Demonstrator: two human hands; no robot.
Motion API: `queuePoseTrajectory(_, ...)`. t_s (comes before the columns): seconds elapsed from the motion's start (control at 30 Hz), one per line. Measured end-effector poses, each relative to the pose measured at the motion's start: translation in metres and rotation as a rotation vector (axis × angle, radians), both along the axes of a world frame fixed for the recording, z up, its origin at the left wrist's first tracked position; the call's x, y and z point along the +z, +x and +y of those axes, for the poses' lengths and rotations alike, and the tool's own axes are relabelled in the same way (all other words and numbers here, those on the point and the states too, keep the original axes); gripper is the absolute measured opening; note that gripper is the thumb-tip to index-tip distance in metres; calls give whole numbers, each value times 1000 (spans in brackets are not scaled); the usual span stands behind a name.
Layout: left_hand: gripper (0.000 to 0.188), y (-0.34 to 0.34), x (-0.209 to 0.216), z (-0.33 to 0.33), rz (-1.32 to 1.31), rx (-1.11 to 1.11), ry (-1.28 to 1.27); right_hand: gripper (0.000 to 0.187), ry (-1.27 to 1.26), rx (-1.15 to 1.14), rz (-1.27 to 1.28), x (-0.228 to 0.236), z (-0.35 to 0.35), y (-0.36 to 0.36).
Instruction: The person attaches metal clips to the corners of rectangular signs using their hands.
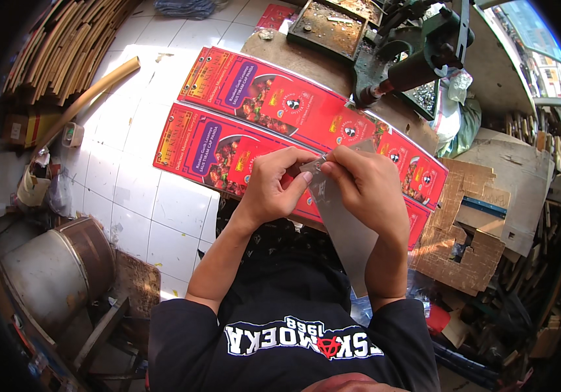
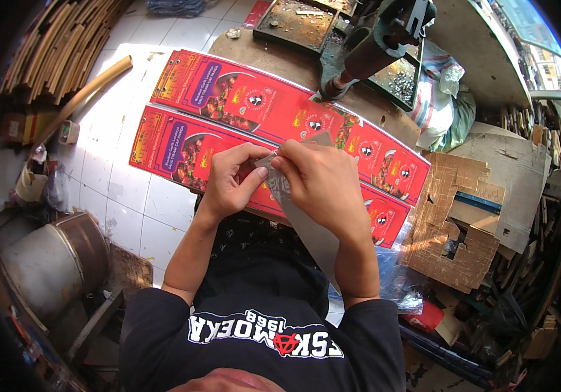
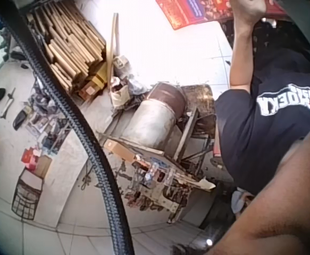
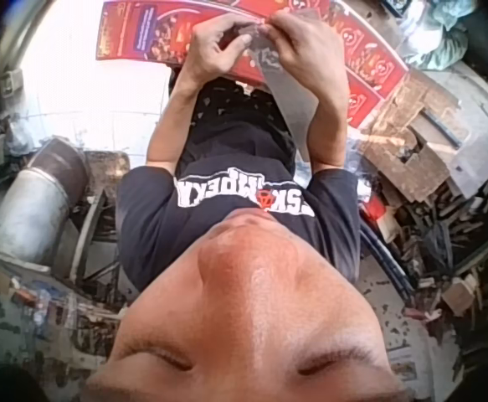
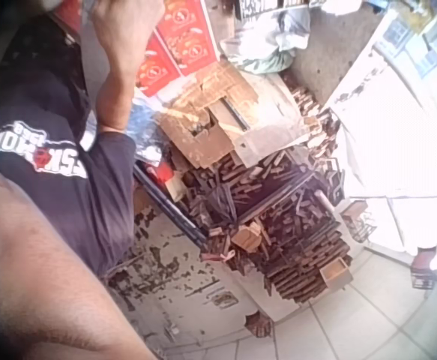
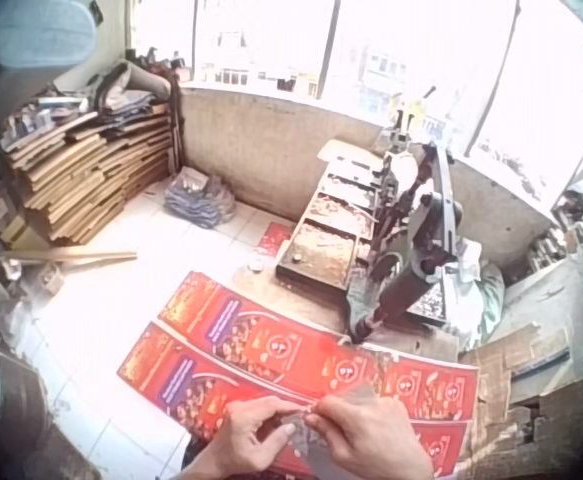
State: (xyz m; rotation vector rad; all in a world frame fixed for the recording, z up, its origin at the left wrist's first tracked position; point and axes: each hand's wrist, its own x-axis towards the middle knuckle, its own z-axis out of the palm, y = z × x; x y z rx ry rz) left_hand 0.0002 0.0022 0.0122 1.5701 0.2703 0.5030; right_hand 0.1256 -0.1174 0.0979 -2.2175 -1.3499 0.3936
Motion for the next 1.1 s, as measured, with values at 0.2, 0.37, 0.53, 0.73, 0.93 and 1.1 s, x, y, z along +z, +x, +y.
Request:
queuePoseTrajectory(0.2, 22, 1, -4, 0, -6, -7, -13, 18, 31, -22, 27, 1, -2, 2)
queuePoseTrajectory(0.37, 22, -1, -2, 1, 4, -19, -16, 17, -13, -53, 72, 0, -3, 1)
queuePoseTrajectory(0.53, 20, -2, -2, 1, -11, -11, 11, 11, 166, -124, 186, -5, -3, -2)
queuePoseTrajectory(0.73, 12, 3, 1, 0, 2, -13, 40, 7, 360, -184, 333, -4, -25, 0)
queuePoseTrajectory(0.93, 7, 1, -4, -3, -19, -45, -79, 11, 611, -286, 340, -18, -65, 17)
queuePoseTrajectory(1.1, 7, 1, -8, -2, -58, -76, -227, 22, 529, -354, 894, -38, -99, 25)
